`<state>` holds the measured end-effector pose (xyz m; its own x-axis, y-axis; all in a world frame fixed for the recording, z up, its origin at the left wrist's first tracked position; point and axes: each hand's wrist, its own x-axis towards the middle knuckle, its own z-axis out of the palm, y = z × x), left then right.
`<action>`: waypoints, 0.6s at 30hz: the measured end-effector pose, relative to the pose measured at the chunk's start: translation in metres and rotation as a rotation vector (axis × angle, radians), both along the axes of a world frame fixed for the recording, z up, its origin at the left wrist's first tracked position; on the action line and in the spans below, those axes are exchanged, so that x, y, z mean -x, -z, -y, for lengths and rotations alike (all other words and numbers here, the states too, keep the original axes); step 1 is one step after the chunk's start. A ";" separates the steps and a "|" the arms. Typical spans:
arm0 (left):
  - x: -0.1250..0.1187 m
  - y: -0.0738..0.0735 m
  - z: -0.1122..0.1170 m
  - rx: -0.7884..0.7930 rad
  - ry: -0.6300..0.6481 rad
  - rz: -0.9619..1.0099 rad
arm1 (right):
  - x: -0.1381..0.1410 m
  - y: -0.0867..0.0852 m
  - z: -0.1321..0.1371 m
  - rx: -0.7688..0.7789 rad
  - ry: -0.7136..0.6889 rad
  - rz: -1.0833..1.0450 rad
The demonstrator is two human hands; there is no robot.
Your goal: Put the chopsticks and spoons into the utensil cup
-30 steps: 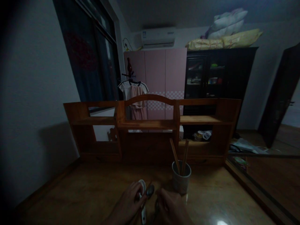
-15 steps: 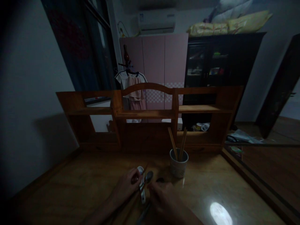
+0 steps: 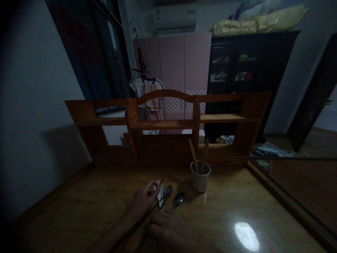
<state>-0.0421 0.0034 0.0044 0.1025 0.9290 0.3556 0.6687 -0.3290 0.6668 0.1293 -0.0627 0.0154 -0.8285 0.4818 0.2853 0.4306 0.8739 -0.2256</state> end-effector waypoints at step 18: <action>-0.002 -0.008 0.009 0.014 0.089 0.155 | -0.003 -0.009 0.002 -0.353 -0.098 0.037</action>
